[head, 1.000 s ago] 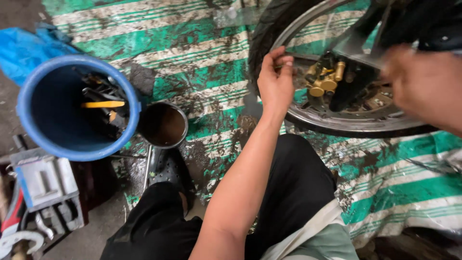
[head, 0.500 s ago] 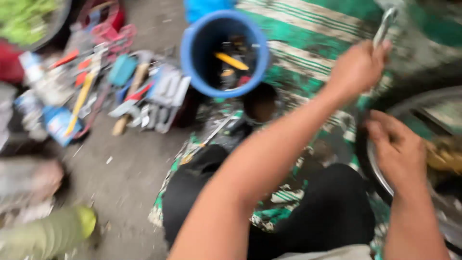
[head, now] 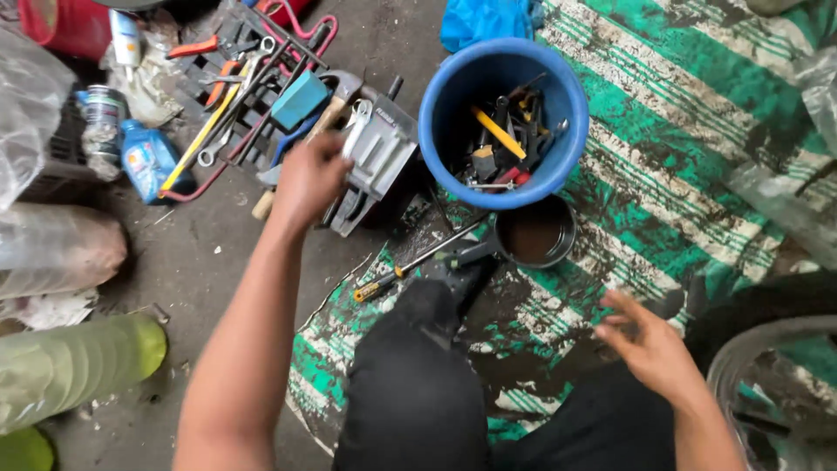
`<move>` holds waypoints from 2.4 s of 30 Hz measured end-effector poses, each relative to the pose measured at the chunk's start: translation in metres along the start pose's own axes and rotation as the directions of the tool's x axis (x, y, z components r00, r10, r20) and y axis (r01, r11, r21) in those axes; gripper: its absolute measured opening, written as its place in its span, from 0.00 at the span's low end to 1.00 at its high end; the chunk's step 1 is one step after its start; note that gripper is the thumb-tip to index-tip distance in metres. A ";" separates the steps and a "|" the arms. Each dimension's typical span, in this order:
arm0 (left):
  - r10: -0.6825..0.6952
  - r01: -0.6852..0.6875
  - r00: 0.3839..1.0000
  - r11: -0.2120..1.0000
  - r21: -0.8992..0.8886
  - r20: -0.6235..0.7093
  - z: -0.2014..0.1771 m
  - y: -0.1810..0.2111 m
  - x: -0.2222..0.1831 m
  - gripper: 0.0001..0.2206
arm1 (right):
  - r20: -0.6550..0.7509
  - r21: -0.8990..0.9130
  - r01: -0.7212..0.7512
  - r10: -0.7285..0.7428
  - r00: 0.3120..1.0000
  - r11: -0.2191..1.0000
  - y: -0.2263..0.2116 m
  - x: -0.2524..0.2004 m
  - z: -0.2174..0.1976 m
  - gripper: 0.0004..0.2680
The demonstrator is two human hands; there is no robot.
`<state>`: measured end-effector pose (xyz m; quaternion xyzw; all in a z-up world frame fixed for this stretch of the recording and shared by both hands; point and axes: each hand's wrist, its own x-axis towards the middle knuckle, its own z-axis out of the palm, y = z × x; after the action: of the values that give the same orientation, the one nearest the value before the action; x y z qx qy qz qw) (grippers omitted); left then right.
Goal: Repairing a motorcycle's front brake system using various hand tools
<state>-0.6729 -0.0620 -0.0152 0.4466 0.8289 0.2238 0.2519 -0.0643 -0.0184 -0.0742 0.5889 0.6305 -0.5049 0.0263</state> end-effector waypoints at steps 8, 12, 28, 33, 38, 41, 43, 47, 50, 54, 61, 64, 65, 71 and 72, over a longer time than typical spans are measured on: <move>-0.234 0.238 0.971 0.943 -0.235 0.043 0.096 -0.003 -0.011 0.18 | -0.230 -0.389 0.470 -0.578 0.783 0.792 -0.136 0.201 0.007 0.07; -0.240 0.267 0.962 0.929 -0.255 0.132 0.107 -0.011 -0.002 0.18 | -0.105 -0.670 0.449 -0.675 0.730 0.591 -0.178 0.363 0.052 0.10; -0.233 0.253 0.967 0.909 -0.330 0.100 0.073 -0.004 -0.005 0.19 | 0.065 -0.900 0.237 -0.425 0.903 0.366 -0.236 0.348 0.033 0.10; -0.172 0.198 0.979 0.927 -0.318 0.109 0.071 0.005 -0.001 0.21 | -0.116 -0.719 0.267 -0.490 0.864 0.641 -0.279 0.253 -0.025 0.18; -0.036 0.060 0.994 0.969 -0.238 0.102 0.083 0.017 0.000 0.21 | -0.225 -0.647 0.323 -0.578 0.784 0.691 -0.212 0.229 -0.035 0.12; -0.020 0.062 0.984 0.969 -0.239 0.176 0.079 0.029 -0.006 0.20 | -0.302 -0.408 0.474 -0.605 0.737 0.781 -0.189 0.205 -0.015 0.14; -0.018 0.068 0.978 0.969 -0.236 0.209 0.081 0.035 -0.007 0.19 | -0.372 -0.287 0.486 -0.563 0.738 0.826 -0.174 0.194 -0.003 0.12; -0.096 0.155 0.959 0.966 -0.208 0.267 0.084 0.065 -0.004 0.20 | -0.259 -0.225 0.470 -0.517 0.816 0.854 -0.161 0.180 -0.007 0.14; -0.100 0.164 0.951 0.965 -0.203 0.293 0.085 0.097 0.005 0.20 | 0.082 -0.352 0.331 -0.323 0.943 0.876 -0.179 0.167 -0.024 0.38; 0.048 0.035 0.950 0.966 -0.258 0.308 0.069 0.137 0.015 0.21 | 0.045 -0.257 -0.070 0.085 0.995 0.964 -0.180 0.165 -0.046 0.39; -0.122 0.214 0.869 0.967 -0.141 0.480 -0.029 0.166 0.011 0.20 | 0.161 -0.026 -0.401 0.400 0.902 0.916 -0.288 0.156 -0.107 0.35; -0.309 0.411 0.749 0.911 -0.046 0.586 -0.060 0.167 0.012 0.21 | 0.094 -0.042 -0.310 0.312 0.945 0.950 -0.282 0.183 -0.132 0.32; -0.301 0.408 0.766 0.911 -0.066 0.568 -0.062 0.163 0.009 0.21 | 0.105 -0.047 -0.285 0.289 0.952 0.957 -0.284 0.195 -0.147 0.27; -0.387 0.457 0.769 0.889 -0.014 0.509 -0.024 0.164 0.024 0.21 | 0.000 -0.178 -0.161 0.163 0.987 0.971 -0.297 0.274 -0.249 0.09; -0.442 0.496 0.753 0.868 0.022 0.488 -0.005 0.162 0.030 0.21 | -0.034 -0.215 -0.176 0.173 0.984 0.961 -0.305 0.290 -0.269 0.13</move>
<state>-0.5889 0.0440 0.0786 0.2509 0.8125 0.0807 0.5199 -0.2365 0.4309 0.0597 0.6395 0.6277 -0.4244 0.1299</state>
